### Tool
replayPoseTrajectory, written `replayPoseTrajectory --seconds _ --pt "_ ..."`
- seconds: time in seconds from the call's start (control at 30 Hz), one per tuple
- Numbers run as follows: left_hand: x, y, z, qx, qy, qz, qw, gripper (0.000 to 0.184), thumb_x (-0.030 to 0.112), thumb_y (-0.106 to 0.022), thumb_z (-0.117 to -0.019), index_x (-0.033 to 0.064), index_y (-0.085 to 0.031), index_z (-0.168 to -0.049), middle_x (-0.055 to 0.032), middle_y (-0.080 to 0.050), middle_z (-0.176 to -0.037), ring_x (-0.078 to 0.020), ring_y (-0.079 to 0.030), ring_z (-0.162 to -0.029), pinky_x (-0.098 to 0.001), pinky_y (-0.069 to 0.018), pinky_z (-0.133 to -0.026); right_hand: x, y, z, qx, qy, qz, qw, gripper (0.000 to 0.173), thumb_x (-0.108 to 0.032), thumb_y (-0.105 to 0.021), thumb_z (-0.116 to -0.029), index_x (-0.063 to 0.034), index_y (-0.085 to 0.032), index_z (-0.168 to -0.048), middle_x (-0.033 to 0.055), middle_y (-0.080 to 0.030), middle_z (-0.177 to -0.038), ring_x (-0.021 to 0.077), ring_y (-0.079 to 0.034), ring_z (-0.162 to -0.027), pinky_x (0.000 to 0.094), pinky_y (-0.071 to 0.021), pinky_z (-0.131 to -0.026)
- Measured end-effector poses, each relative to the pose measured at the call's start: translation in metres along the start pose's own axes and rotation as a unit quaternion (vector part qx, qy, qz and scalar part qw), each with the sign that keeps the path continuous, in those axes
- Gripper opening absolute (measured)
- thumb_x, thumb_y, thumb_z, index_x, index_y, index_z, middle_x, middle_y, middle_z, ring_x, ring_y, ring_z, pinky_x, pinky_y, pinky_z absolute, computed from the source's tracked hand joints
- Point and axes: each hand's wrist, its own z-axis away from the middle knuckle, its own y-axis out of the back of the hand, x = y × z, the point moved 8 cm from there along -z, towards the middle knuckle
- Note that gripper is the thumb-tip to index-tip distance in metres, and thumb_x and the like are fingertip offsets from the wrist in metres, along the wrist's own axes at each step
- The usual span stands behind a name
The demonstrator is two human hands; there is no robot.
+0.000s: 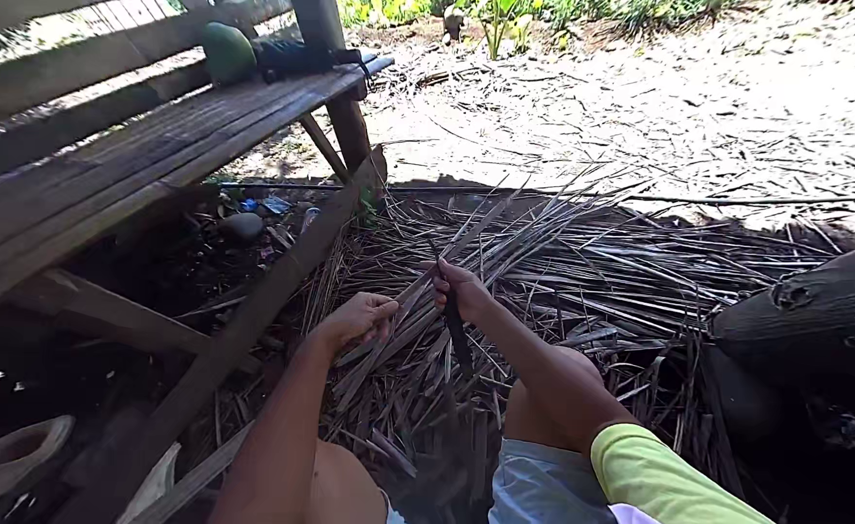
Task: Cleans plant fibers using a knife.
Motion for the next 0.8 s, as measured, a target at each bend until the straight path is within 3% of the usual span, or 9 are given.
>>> replayPoseTrajectory --seconds 0.07,0.17,0.27,0.33,0.53,0.63,0.8 --pt "0.011 0.006 0.002 0.064 -0.014 -0.027 0.998 0.034 0.028 -0.049 -0.1106 0.0038 -0.071 -0.118 -0.003 -0.058 -0.061 -0.0059 -0.041 -0.041 -0.0191 -0.0334 -0.039 -0.001 -0.004 0.001 0.009 0.012 0.044 0.999 0.036 -0.039 -0.035 -0.1118 -0.0154 -0.061 -0.117 -0.0047 -0.047 -0.062 0.0062 -0.047 -0.046 0.022 -0.0462 -0.045" --pt "0.025 0.016 0.009 0.13 -0.023 -0.102 0.986 0.03 0.024 -0.05 -0.1105 0.0022 -0.071 -0.112 -0.0048 -0.066 -0.071 -0.0088 -0.046 -0.047 -0.0245 -0.0394 -0.046 -0.008 -0.007 0.004 -0.005 0.032 0.1 0.994 0.037 -0.036 -0.038 -0.1115 -0.0155 -0.057 -0.136 -0.0037 -0.047 -0.062 0.007 -0.047 -0.046 0.0232 -0.0471 -0.045" --pt "0.031 0.023 0.015 0.189 -0.014 -0.232 0.954 0.03 0.023 -0.05 -0.1106 0.0027 -0.072 -0.115 -0.0127 -0.072 -0.087 -0.0262 -0.067 -0.079 -0.0491 -0.0542 -0.08 -0.015 -0.017 0.005 -0.011 0.032 0.127 0.991 0.04 -0.022 -0.04 -0.1114 -0.0054 -0.047 -0.147 -0.0029 -0.048 -0.061 0.0083 -0.049 -0.046 0.0238 -0.048 -0.044" --pt "0.032 0.022 0.02 0.21 0.01 -0.296 0.932 0.032 0.027 -0.049 -0.1105 0.0053 -0.072 -0.119 -0.0169 -0.073 -0.096 -0.035 -0.07 -0.092 -0.0587 -0.0533 -0.087 -0.012 -0.02 0.006 -0.014 0.024 0.15 0.988 0.043 -0.019 -0.043 -0.1103 -0.005 -0.043 -0.151 -0.0026 -0.049 -0.063 0.0082 -0.049 -0.046 0.0232 -0.0477 -0.044" --pt "0.029 0.016 0.021 0.219 0.028 -0.294 0.93 0.033 0.028 -0.049 -0.1105 0.0042 -0.071 -0.116 -0.0189 -0.071 -0.097 -0.0364 -0.069 -0.091 -0.0588 -0.0533 -0.084 0.008 -0.03 0.012 -0.059 -0.021 0.18 0.982 0.051 -0.015 -0.046 -0.1089 -0.0098 -0.036 -0.158 -0.0016 -0.049 -0.065 0.0083 -0.05 -0.049 0.0236 -0.0478 -0.047" --pt "0.037 0.01 0.026 0.226 0.037 -0.312 0.922 0.033 0.028 -0.048 -0.1107 0.0056 -0.072 -0.116 -0.0191 -0.072 -0.104 -0.0376 -0.07 -0.1 -0.0605 -0.0527 -0.088 0.008 -0.03 0.014 -0.063 -0.018 0.158 0.985 0.05 -0.017 -0.045 -0.1099 -0.0112 -0.035 -0.159 -0.0016 -0.049 -0.066 0.0089 -0.05 -0.048 0.0238 -0.0486 -0.046" --pt "0.049 -0.011 0.033 0.225 0.041 -0.333 0.915 0.033 0.025 -0.047 -0.1109 0.0021 -0.07 -0.108 -0.0208 -0.071 -0.1 -0.0388 -0.069 -0.098 -0.0594 -0.0524 -0.086 0.012 -0.024 0.011 -0.026 -0.014 0.125 0.992 0.045 -0.018 -0.044 -0.1107 -0.0108 -0.038 -0.154 -0.0018 -0.049 -0.064 0.0092 -0.051 -0.047 0.0236 -0.0481 -0.045"
